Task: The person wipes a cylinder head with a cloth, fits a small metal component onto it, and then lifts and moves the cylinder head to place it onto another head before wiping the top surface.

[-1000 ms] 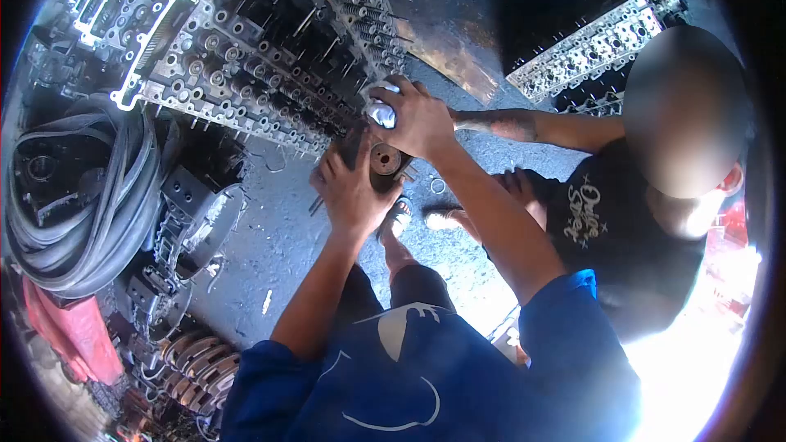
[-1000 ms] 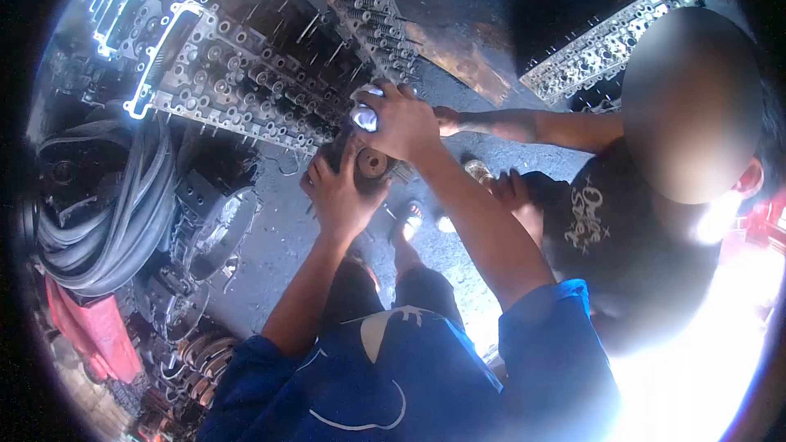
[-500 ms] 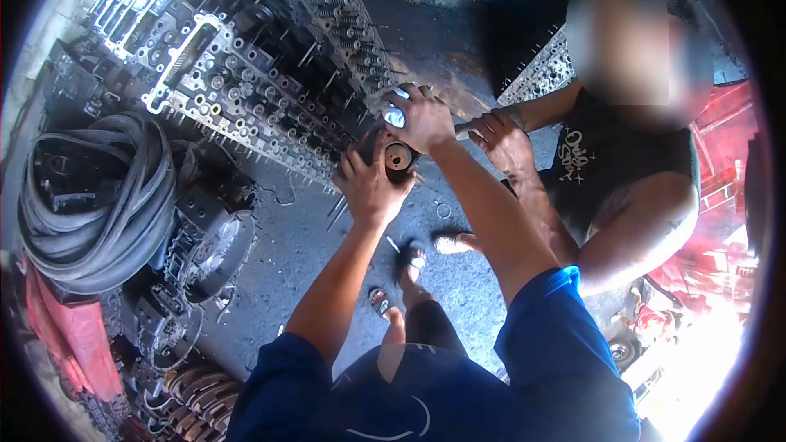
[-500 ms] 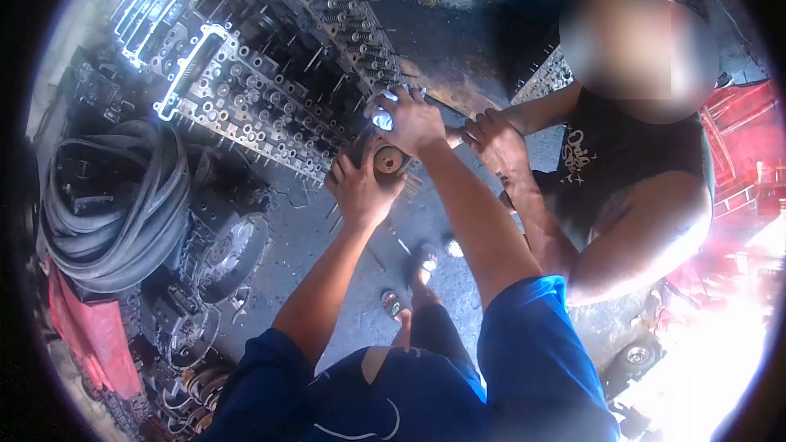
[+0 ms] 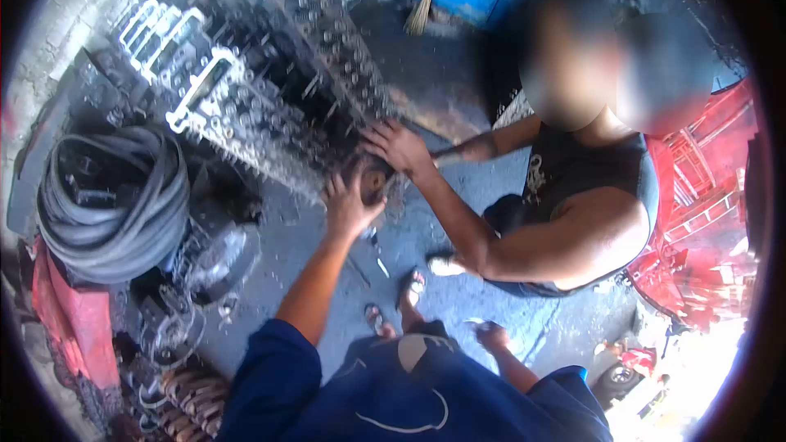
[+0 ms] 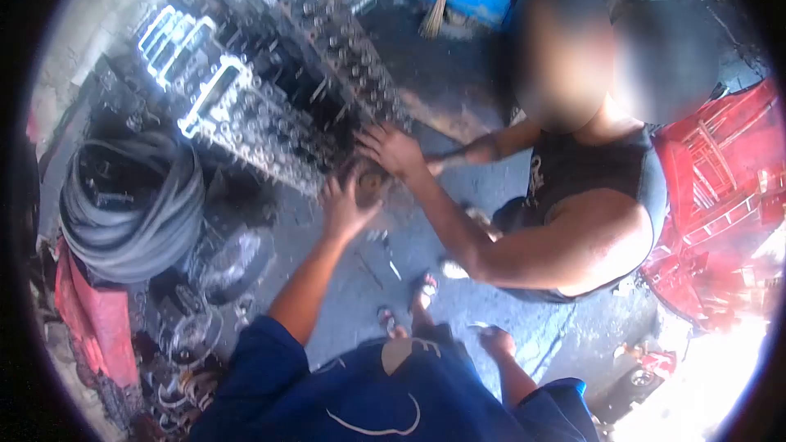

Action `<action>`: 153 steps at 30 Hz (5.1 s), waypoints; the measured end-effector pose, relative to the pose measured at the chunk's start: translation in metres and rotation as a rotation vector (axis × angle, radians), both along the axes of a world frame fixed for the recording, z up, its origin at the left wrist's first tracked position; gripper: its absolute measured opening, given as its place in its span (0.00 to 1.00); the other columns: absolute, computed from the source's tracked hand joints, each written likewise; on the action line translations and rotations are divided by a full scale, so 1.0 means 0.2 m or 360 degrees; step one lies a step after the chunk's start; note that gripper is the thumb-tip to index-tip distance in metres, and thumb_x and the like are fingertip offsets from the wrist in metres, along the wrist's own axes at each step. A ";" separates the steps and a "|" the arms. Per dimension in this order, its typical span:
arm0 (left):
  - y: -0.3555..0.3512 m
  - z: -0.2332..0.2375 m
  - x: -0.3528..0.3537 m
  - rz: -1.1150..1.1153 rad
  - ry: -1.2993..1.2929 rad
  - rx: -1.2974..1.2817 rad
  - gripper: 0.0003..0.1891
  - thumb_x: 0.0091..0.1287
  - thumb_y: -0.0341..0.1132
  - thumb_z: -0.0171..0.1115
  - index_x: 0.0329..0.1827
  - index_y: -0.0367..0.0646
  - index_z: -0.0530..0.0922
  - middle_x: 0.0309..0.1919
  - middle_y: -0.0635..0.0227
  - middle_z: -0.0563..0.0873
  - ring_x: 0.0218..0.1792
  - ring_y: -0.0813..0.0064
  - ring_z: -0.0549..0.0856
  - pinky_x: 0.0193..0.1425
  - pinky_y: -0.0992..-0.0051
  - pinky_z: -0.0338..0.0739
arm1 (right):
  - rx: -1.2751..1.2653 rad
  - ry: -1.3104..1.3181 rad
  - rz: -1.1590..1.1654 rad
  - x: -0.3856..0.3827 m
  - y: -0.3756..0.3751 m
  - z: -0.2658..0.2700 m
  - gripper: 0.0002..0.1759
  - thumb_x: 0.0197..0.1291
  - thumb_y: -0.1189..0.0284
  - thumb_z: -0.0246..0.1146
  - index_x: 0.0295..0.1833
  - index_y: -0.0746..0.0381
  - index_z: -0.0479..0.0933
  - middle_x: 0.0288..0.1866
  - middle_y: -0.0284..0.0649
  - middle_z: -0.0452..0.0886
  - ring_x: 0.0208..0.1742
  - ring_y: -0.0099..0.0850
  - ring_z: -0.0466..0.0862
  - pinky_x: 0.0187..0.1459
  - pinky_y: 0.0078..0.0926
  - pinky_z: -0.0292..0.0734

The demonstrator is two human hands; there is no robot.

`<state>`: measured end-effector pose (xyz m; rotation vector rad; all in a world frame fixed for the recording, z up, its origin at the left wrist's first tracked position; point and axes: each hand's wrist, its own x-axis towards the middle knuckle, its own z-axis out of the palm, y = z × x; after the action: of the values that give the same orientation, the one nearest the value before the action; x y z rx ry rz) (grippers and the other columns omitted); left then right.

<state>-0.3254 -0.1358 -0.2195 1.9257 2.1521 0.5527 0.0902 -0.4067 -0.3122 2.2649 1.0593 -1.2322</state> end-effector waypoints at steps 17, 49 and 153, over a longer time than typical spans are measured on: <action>-1.99 -0.44 -0.97 0.0429 0.0241 -0.0977 0.33 0.65 0.47 0.64 0.68 0.37 0.67 0.60 0.33 0.70 0.62 0.37 0.71 0.66 0.53 0.68 | 0.0415 0.0762 0.0013 -0.11 0.37 0.07 0.22 0.53 0.53 0.69 0.48 0.57 0.83 0.38 0.41 0.88 0.36 0.32 0.87 0.38 0.31 0.81; 0.61 0.53 -2.06 0.0010 0.0063 0.0727 0.24 0.65 0.38 0.61 0.64 0.42 0.71 0.54 0.50 0.77 0.56 0.52 0.78 0.60 0.58 0.72 | 0.0781 0.0247 -0.0979 -1.85 0.29 0.60 0.28 0.54 0.56 0.67 0.57 0.61 0.76 0.39 0.48 0.86 0.39 0.36 0.88 0.40 0.37 0.82; -0.19 -0.19 -0.17 -0.0006 -0.1882 0.0324 0.22 0.75 0.41 0.48 0.60 0.30 0.62 0.56 0.49 0.72 0.58 0.64 0.75 0.64 0.65 0.68 | 0.0872 0.1488 0.0192 -1.22 1.90 0.45 0.42 0.48 0.38 0.69 0.62 0.56 0.78 0.67 0.45 0.74 0.69 0.44 0.71 0.66 0.41 0.66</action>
<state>-0.3585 -0.1735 -0.2576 1.1115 1.3151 1.4659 -0.1546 -0.0258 -0.2228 1.8611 2.0153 -2.2418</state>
